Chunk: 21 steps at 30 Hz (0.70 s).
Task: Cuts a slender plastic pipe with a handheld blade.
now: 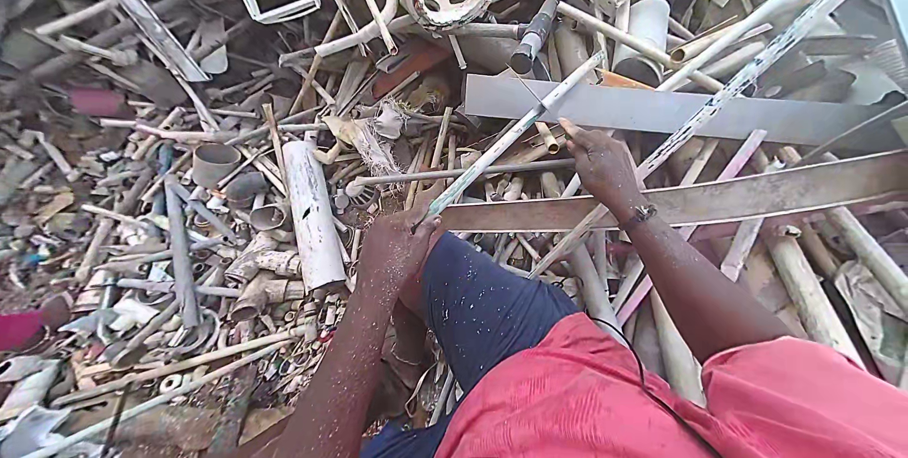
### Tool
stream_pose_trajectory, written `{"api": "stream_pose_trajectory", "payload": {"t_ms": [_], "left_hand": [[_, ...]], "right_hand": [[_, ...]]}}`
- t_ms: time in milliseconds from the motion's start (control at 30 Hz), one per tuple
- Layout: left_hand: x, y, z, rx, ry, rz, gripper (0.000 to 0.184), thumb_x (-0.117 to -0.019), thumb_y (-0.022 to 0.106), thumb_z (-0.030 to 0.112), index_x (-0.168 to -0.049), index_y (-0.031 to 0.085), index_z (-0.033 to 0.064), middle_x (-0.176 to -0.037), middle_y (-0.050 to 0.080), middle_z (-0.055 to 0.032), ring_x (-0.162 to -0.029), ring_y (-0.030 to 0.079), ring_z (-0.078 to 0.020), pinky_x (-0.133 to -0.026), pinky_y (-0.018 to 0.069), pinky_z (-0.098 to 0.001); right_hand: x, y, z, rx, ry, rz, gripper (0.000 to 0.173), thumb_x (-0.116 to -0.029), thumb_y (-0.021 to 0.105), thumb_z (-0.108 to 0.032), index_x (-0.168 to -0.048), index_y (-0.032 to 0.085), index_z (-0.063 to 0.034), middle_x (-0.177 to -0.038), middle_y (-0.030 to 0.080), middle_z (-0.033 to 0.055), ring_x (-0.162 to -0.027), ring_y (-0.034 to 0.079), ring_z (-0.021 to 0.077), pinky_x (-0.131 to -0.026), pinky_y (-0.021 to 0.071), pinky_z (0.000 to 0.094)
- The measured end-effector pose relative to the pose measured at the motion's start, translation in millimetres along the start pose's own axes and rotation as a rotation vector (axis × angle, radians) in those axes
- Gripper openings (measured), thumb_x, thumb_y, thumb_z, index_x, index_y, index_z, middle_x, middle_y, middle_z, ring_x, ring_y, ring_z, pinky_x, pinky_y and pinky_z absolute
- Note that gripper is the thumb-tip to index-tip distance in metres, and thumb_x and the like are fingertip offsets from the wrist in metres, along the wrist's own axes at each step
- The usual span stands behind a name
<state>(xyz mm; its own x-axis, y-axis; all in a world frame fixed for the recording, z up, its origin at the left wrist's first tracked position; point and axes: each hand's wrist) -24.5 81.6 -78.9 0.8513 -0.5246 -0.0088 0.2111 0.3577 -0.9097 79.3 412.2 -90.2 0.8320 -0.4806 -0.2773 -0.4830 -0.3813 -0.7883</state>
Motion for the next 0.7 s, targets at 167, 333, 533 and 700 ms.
{"api": "stream_pose_trajectory", "payload": {"t_ms": [167,333,533,700], "left_hand": [[1,0,-5,-0.005,-0.005,-0.020,0.032,-0.1039,0.061,0.032,-0.122,0.074,0.0098,-0.102,0.074,-0.0174,-0.098,0.071,-0.0356,-0.090,0.0519,-0.0602],[0,0,-16,0.065,-0.035,-0.075,0.034,-0.1037,0.061,0.033,-0.126,0.073,0.0093,-0.105,0.075,-0.0167,-0.099,0.071,-0.0336,-0.093,0.0519,-0.0589],[5,-7,-25,-0.010,-0.022,-0.021,0.034,-0.1025,0.064,0.031,-0.126,0.073,0.0084,-0.107,0.074,-0.0191,-0.103,0.070,-0.0375,-0.094,0.0506,-0.0619],[11,-6,-46,-0.044,0.030,0.016,0.034,-0.1022,0.065,0.026,-0.130,0.071,0.0066,-0.115,0.073,-0.0212,-0.110,0.069,-0.0409,-0.098,0.0493,-0.0635]], "right_hand": [[-42,-1,28,0.084,0.249,-0.039,0.045,-0.1095,0.041,-0.026,-0.154,0.051,-0.0292,-0.129,0.069,0.0173,-0.120,0.064,0.0395,-0.097,0.0480,0.0634],[-24,-7,10,0.067,0.088,-0.090,0.041,-0.1108,0.043,-0.025,-0.149,0.057,-0.0211,-0.121,0.069,0.0217,-0.110,0.065,0.0442,-0.087,0.0486,0.0660],[-37,-11,2,0.155,0.130,-0.177,0.040,-0.1083,0.046,-0.023,-0.145,0.061,-0.0225,-0.120,0.072,0.0168,-0.113,0.067,0.0391,-0.092,0.0501,0.0633],[-55,-7,25,0.236,0.295,-0.124,0.046,-0.1067,0.043,-0.022,-0.151,0.054,-0.0273,-0.128,0.069,0.0180,-0.119,0.064,0.0414,-0.094,0.0491,0.0661]]}}
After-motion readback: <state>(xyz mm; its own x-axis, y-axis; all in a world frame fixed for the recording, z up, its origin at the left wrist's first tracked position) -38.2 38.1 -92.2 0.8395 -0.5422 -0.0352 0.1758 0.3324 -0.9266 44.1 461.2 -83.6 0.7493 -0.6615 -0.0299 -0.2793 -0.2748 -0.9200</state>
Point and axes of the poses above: each hand's wrist, its own x-axis away from the middle knuckle, its own y-axis out of the palm, z = x × y
